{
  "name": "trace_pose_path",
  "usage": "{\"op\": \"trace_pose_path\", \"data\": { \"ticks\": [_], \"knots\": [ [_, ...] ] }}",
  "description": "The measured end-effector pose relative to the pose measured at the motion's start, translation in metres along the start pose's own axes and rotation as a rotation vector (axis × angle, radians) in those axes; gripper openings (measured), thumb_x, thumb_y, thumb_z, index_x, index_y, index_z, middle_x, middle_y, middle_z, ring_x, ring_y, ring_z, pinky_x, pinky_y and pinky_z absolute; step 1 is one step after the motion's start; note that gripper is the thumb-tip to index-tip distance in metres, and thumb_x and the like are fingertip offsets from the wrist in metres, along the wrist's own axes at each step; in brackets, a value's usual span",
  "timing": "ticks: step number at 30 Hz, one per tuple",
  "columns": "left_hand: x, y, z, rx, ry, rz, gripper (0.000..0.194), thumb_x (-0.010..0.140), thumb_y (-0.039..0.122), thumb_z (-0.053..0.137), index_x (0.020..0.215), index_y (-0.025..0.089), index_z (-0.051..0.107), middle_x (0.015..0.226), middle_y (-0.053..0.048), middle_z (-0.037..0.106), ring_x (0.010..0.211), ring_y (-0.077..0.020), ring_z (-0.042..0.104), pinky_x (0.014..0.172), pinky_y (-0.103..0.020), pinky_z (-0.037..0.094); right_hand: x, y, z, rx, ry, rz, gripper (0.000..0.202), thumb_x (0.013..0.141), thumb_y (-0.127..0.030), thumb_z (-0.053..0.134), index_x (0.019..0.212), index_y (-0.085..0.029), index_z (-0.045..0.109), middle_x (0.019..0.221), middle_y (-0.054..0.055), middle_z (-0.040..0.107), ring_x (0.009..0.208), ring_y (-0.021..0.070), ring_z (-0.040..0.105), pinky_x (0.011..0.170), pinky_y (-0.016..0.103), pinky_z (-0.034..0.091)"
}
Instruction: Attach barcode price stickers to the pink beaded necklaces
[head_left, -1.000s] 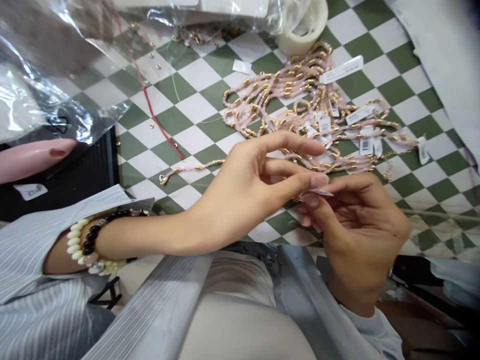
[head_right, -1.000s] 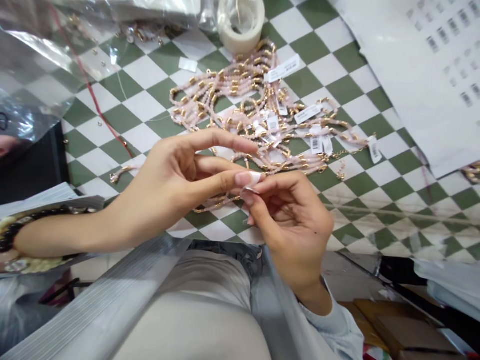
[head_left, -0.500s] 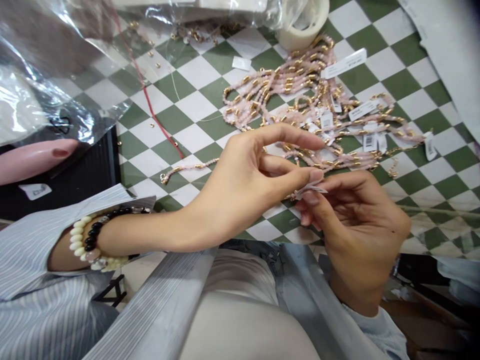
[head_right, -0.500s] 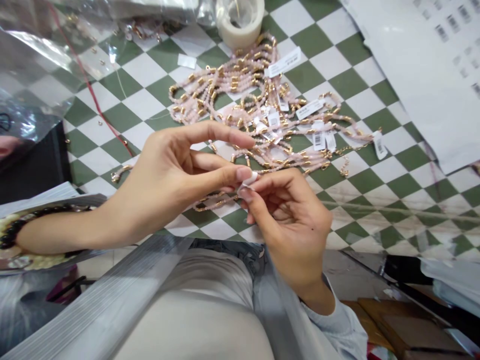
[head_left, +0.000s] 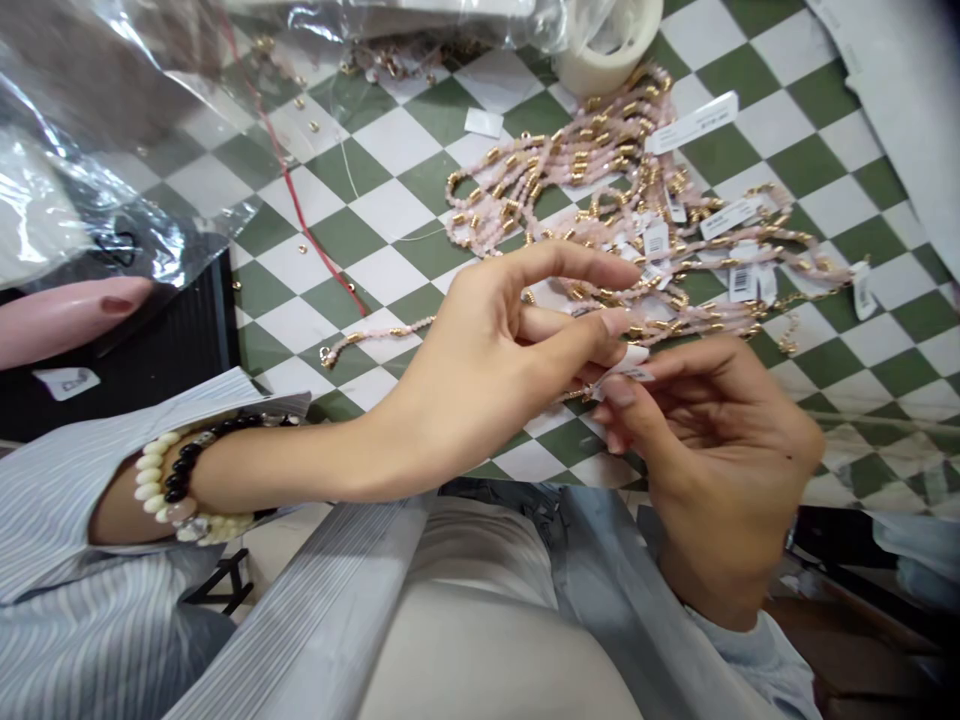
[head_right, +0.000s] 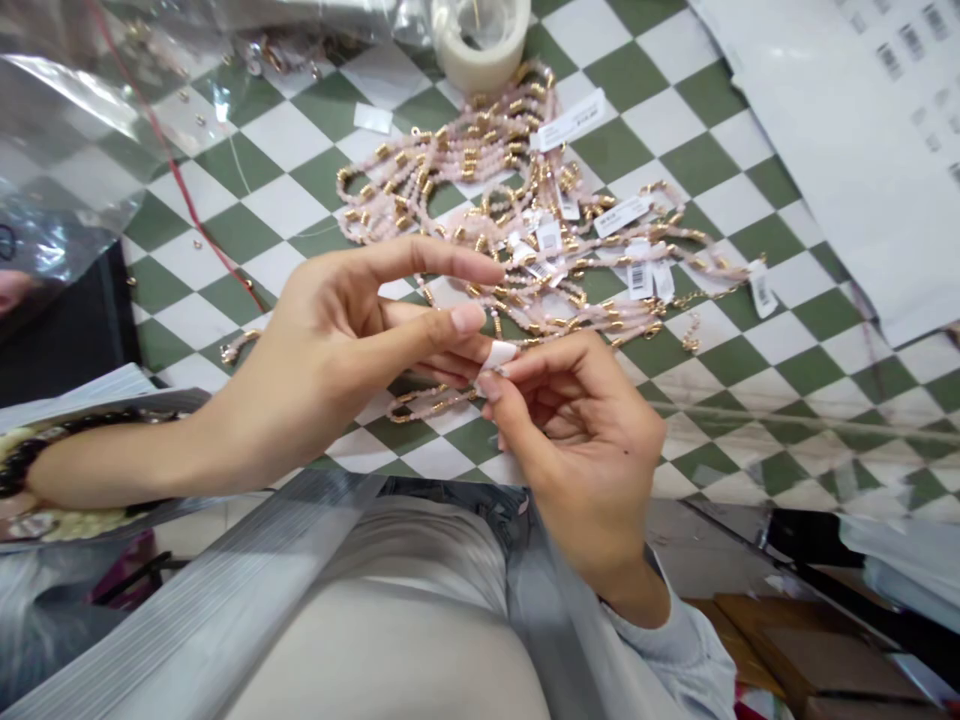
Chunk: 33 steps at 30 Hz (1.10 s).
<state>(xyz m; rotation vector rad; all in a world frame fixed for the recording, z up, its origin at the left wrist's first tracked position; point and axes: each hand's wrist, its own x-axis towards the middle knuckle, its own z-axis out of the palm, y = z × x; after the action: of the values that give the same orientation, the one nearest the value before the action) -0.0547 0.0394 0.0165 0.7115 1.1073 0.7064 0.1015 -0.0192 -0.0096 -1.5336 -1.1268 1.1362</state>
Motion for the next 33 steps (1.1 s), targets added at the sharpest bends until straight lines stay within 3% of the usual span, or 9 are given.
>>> {"op": "trace_pose_path", "data": {
  "ticks": [5, 10, 16, 22, 33],
  "knots": [
    [0.000, 0.001, 0.001, 0.022, 0.020, 0.003, 0.024, 0.082, 0.025, 0.078, 0.106, 0.019, 0.074, 0.069, 0.004, 0.074, 0.073, -0.0265, 0.080, 0.062, -0.030, 0.064, 0.000, -0.002, 0.001, 0.023, 0.014, 0.004, 0.015, 0.087, -0.016, 0.076, 0.085, -0.023, 0.063, 0.068, -0.005, 0.065, 0.051, 0.0073, 0.057, 0.045, 0.019, 0.048],
    [0.000, 0.000, 0.001, 0.003, -0.014, 0.006, 0.032, 0.078, 0.030, 0.084, 0.107, 0.020, 0.073, 0.068, 0.002, 0.076, 0.071, -0.0272, 0.079, 0.055, -0.028, 0.064, 0.000, -0.003, 0.000, 0.052, 0.001, -0.006, 0.013, 0.088, -0.017, 0.075, 0.086, -0.022, 0.063, 0.068, -0.005, 0.067, 0.053, 0.0069, 0.060, 0.045, 0.016, 0.050],
    [0.000, -0.004, 0.003, -0.085, -0.058, -0.024, 0.045, 0.068, 0.026, 0.094, 0.107, 0.018, 0.072, 0.080, -0.003, 0.081, 0.077, -0.0287, 0.080, 0.064, -0.031, 0.067, 0.001, -0.003, -0.005, 0.023, 0.041, -0.103, 0.015, 0.085, -0.011, 0.076, 0.084, -0.019, 0.064, 0.069, -0.006, 0.065, 0.052, 0.0044, 0.060, 0.045, 0.013, 0.051],
    [0.001, -0.009, 0.000, -0.070, -0.106, -0.024, 0.042, 0.073, 0.028, 0.091, 0.110, 0.022, 0.071, 0.091, -0.001, 0.082, 0.083, -0.0265, 0.081, 0.073, -0.032, 0.069, 0.002, -0.002, -0.007, -0.011, 0.073, -0.147, 0.019, 0.082, -0.006, 0.078, 0.086, -0.020, 0.065, 0.069, -0.007, 0.065, 0.054, 0.0040, 0.061, 0.049, 0.012, 0.053],
    [0.001, -0.012, -0.003, -0.058, -0.099, -0.021, 0.042, 0.073, 0.024, 0.091, 0.111, 0.022, 0.073, 0.095, -0.003, 0.082, 0.082, -0.0252, 0.080, 0.067, -0.029, 0.066, 0.003, -0.005, -0.006, -0.023, 0.090, -0.117, 0.018, 0.079, -0.006, 0.080, 0.083, -0.019, 0.067, 0.070, -0.005, 0.067, 0.054, 0.0067, 0.062, 0.048, 0.015, 0.054]
  ]
}}
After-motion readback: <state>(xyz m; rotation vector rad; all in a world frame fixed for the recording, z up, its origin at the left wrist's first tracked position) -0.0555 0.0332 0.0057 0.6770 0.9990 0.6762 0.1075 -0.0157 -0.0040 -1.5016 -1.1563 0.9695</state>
